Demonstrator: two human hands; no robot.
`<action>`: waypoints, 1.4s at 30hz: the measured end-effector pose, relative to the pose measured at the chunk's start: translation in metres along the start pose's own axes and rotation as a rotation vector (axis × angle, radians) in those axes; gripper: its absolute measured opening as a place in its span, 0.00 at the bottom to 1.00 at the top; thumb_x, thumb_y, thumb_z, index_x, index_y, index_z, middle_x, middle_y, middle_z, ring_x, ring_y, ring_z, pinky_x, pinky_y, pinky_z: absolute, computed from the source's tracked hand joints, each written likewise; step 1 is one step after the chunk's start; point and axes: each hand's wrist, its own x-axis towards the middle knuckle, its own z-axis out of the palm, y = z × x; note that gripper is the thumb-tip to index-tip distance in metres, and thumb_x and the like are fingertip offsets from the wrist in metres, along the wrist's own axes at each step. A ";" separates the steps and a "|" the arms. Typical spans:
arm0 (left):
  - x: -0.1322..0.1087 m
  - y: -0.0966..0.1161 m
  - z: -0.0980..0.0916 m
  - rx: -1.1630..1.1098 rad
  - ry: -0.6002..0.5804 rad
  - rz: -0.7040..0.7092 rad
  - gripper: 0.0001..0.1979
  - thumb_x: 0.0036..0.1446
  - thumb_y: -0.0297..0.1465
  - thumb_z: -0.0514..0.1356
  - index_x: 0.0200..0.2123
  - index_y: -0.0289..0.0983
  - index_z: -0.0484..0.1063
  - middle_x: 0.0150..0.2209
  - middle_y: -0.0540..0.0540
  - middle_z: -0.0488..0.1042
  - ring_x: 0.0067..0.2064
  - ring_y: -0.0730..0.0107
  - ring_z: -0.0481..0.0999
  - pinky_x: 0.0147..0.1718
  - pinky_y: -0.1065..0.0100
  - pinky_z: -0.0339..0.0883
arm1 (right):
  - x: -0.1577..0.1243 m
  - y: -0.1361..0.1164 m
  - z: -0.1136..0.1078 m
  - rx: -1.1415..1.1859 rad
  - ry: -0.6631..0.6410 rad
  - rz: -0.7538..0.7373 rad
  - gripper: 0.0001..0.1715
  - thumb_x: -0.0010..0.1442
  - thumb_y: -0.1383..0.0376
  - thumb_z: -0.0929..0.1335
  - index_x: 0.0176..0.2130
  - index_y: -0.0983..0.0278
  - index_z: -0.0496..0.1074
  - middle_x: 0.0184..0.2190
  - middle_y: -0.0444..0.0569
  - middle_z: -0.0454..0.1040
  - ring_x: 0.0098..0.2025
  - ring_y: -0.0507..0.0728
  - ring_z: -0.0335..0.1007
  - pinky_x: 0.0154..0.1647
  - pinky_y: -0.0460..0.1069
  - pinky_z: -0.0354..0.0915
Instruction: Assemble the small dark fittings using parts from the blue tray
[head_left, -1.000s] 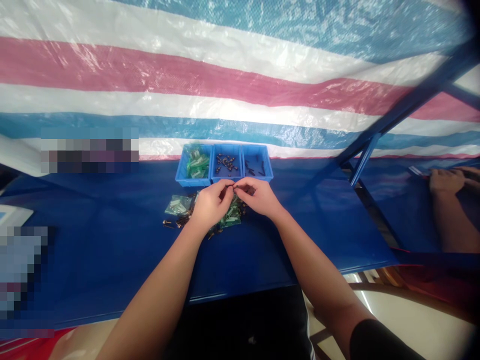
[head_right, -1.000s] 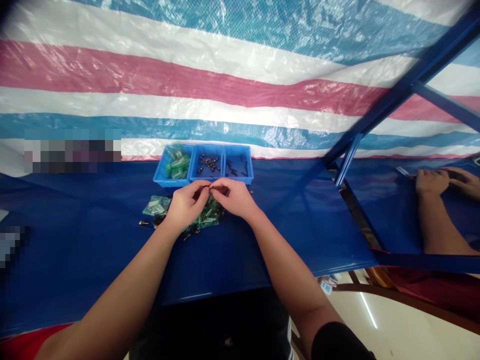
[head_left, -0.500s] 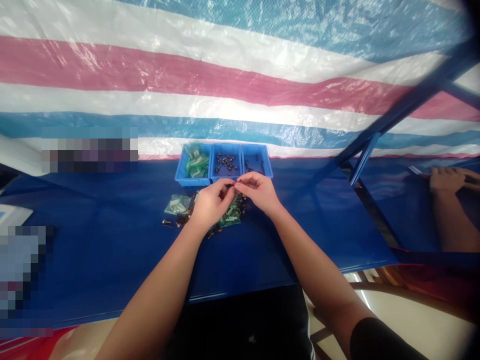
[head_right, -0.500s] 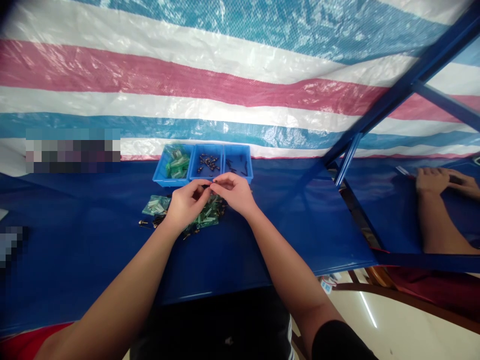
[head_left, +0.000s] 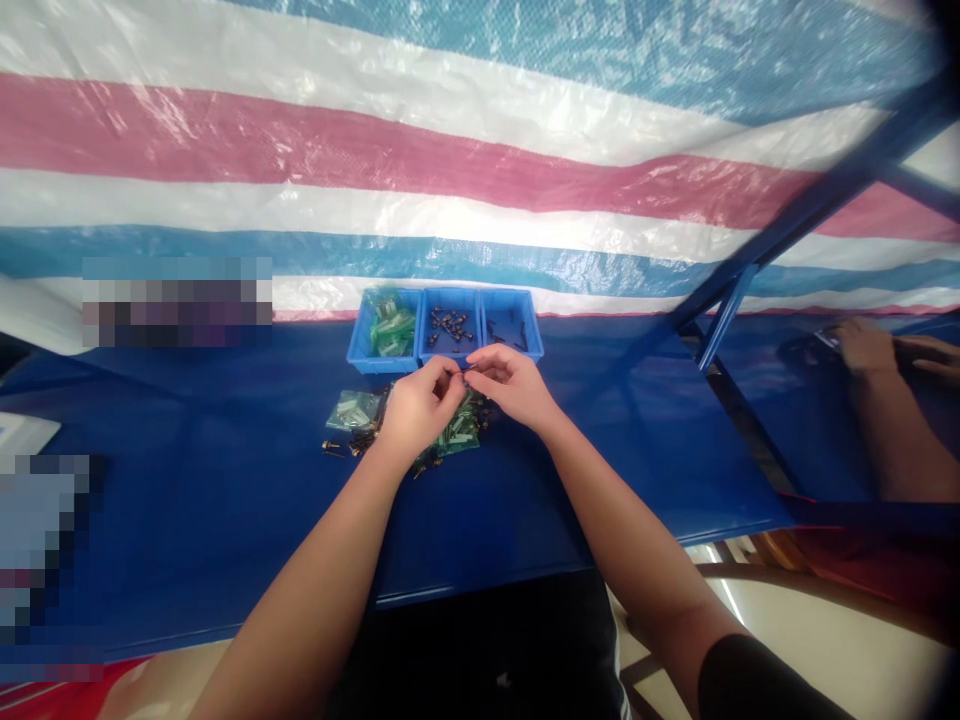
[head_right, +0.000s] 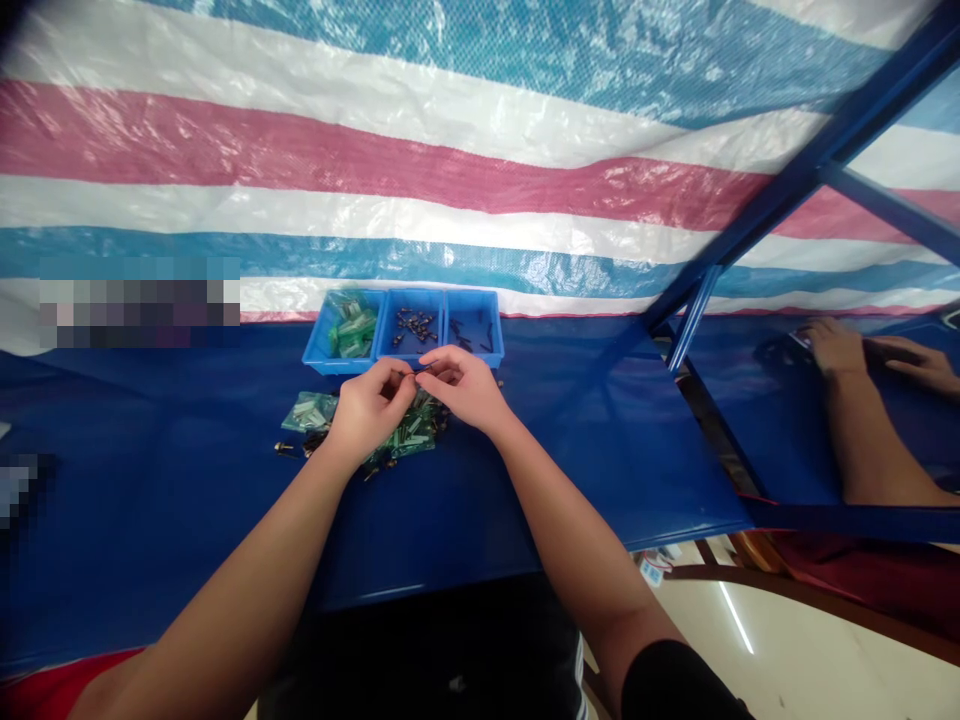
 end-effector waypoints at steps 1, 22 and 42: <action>0.000 0.000 0.000 0.001 -0.004 0.001 0.07 0.64 0.36 0.57 0.38 0.39 0.72 0.24 0.54 0.69 0.24 0.76 0.67 0.28 0.73 0.59 | 0.000 0.000 0.000 -0.014 0.008 -0.013 0.17 0.54 0.55 0.75 0.41 0.61 0.76 0.34 0.47 0.78 0.33 0.53 0.74 0.36 0.49 0.71; 0.000 -0.003 0.001 0.024 0.019 -0.018 0.11 0.66 0.38 0.55 0.43 0.39 0.73 0.25 0.53 0.72 0.24 0.74 0.69 0.28 0.72 0.60 | -0.002 0.000 0.001 -0.238 0.091 -0.137 0.10 0.57 0.60 0.72 0.39 0.62 0.78 0.36 0.48 0.81 0.32 0.53 0.75 0.32 0.48 0.70; 0.000 -0.001 0.000 0.016 0.019 -0.042 0.14 0.68 0.41 0.53 0.44 0.39 0.73 0.25 0.52 0.72 0.25 0.72 0.70 0.28 0.72 0.60 | -0.004 0.004 -0.001 -0.387 0.141 -0.183 0.11 0.59 0.57 0.73 0.39 0.60 0.81 0.38 0.47 0.83 0.37 0.56 0.79 0.40 0.50 0.74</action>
